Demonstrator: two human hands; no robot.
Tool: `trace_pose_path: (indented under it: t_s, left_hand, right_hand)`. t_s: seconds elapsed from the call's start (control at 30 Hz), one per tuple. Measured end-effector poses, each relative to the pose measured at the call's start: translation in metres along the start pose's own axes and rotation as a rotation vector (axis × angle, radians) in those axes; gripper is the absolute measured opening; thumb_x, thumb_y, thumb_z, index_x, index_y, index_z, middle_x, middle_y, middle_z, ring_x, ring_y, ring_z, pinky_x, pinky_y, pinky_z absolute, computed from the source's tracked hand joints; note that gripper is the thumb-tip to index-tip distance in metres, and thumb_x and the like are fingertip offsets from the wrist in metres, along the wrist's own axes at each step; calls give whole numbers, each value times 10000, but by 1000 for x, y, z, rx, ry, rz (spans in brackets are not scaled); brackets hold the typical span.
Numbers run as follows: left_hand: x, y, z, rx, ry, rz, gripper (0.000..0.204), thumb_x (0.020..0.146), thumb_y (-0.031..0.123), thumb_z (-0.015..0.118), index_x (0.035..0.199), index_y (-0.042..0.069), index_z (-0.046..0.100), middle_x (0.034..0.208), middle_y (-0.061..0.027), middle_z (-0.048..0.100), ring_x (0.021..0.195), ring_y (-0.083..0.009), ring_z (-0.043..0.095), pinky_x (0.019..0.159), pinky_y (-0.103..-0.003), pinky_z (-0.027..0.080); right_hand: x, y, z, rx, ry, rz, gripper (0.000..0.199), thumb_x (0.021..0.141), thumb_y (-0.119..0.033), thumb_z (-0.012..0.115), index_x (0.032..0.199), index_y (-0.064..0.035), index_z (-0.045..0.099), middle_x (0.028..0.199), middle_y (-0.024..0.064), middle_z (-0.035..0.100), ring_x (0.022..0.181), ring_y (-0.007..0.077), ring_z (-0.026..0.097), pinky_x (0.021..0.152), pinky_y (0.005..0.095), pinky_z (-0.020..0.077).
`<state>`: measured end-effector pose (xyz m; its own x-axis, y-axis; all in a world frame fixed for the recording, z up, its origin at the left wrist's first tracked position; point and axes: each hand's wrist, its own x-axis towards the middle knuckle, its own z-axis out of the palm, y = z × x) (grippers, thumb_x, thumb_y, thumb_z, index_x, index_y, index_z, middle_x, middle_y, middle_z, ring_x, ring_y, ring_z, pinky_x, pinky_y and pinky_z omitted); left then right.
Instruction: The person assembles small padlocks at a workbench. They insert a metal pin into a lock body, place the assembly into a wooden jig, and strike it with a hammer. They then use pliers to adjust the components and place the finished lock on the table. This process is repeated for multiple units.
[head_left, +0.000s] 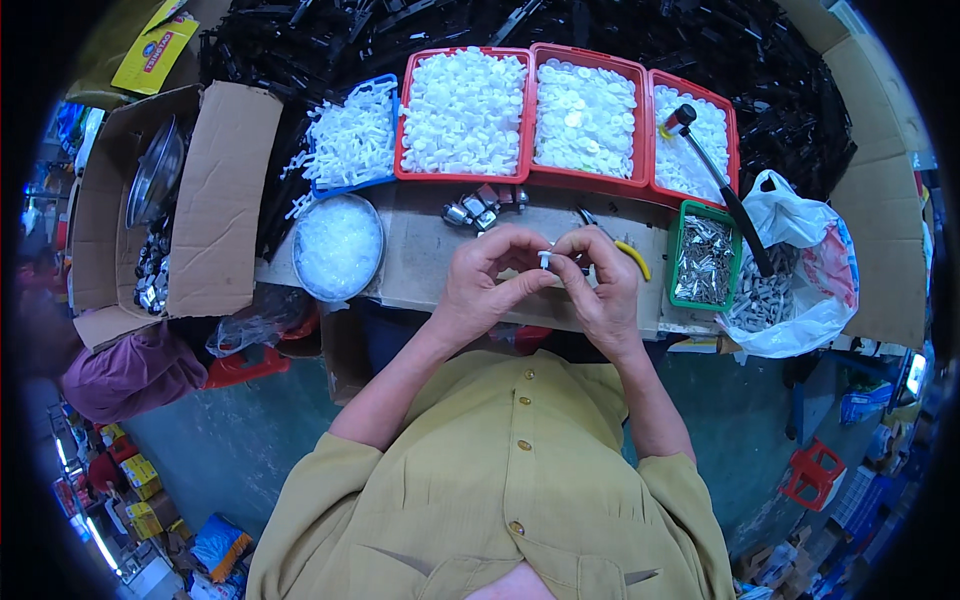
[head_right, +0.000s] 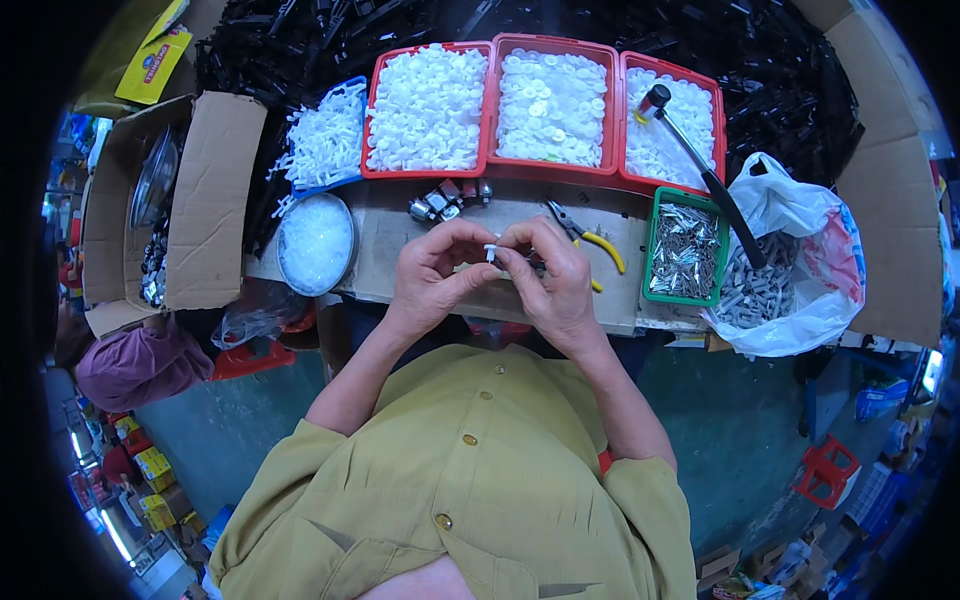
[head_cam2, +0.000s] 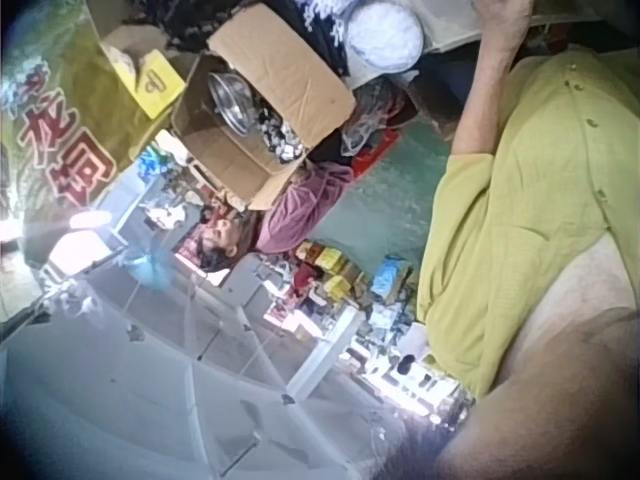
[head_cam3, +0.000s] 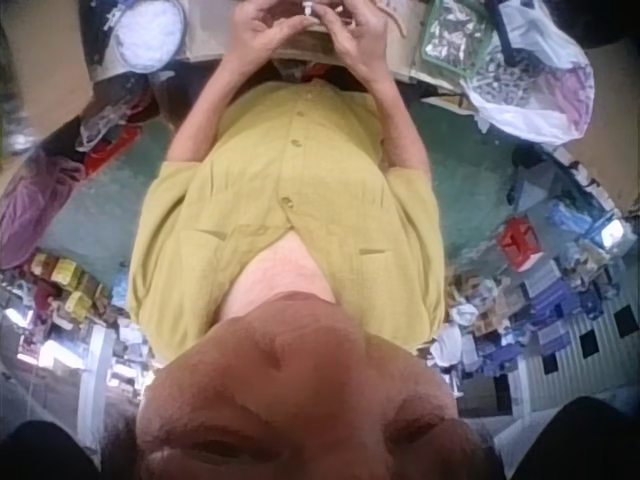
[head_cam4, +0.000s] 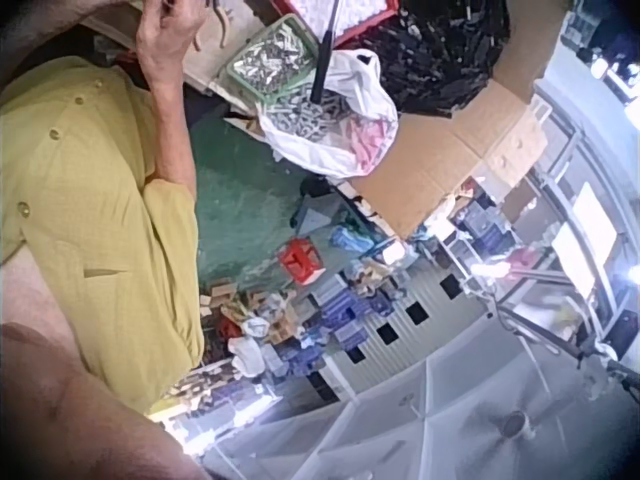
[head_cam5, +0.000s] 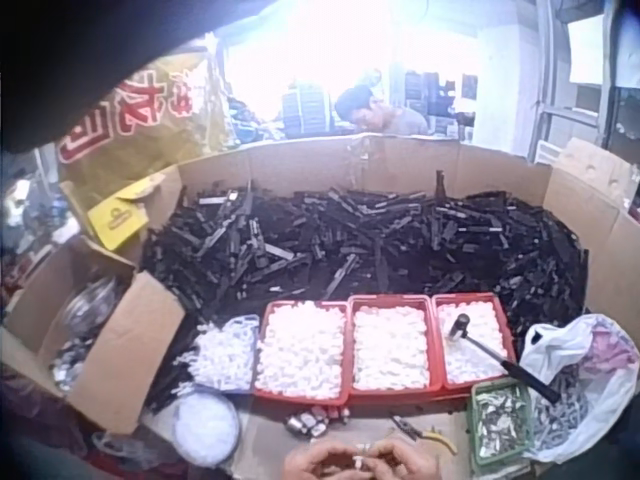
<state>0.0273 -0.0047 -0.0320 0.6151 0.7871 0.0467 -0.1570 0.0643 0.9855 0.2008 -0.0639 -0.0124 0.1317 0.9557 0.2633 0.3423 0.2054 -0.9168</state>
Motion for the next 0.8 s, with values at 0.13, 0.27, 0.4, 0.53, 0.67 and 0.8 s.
trace_pose_path:
  t_s: [0.13, 0.27, 0.4, 0.53, 0.67, 0.8]
  left_hand:
    - [-4, -3, -7, 83, 17, 13, 302, 868, 17, 768, 1139, -19, 640, 1071, -54, 653, 982, -120, 655, 858, -268, 543]
    - [-7, 5, -8, 251, 55, 80, 357, 817, 49, 814, 1135, 6, 659, 1055, -62, 658, 940, -141, 650, 822, -296, 540]
    - [-13, 2, -15, 586, 174, 333, 460, 727, 92, 864, 1139, 23, 672, 1019, -94, 652, 908, -217, 638, 803, -342, 521]
    - [-18, -6, -25, 847, 186, 475, 419, 697, 81, 854, 1082, 31, 698, 1017, -110, 637, 929, -289, 615, 801, -385, 508]
    - [-22, -16, -26, 948, 164, 522, 357, 708, 62, 834, 1046, 53, 718, 1027, -105, 621, 930, -304, 599, 788, -406, 503]
    - [-22, -19, -23, 985, 133, 520, 358, 712, 63, 830, 1055, 70, 726, 1037, -103, 604, 940, -301, 590, 789, -404, 507]
  right_hand:
    - [-1, -4, 6, -26, -28, -15, 95, 876, 15, 683, 945, 22, 618, 860, 104, 624, 787, 216, 638, 685, 310, 499]
    - [-1, -1, 10, -16, -51, -23, 104, 863, 31, 688, 942, 22, 620, 862, 115, 625, 787, 228, 642, 700, 317, 506]
    - [2, 9, 12, -106, -62, -86, 123, 831, 48, 696, 929, 16, 628, 908, 124, 615, 793, 257, 636, 686, 334, 503]
    - [7, 28, 16, -219, -71, -167, 142, 786, 32, 725, 898, 2, 643, 942, 122, 599, 821, 286, 617, 697, 379, 487]
    - [12, 33, 20, -305, -62, -225, 150, 760, -13, 756, 871, -18, 656, 942, 109, 598, 866, 294, 603, 725, 407, 468]
    - [12, 35, 20, -318, -65, -221, 151, 759, -26, 761, 869, -28, 657, 948, 96, 602, 882, 293, 600, 728, 408, 461]
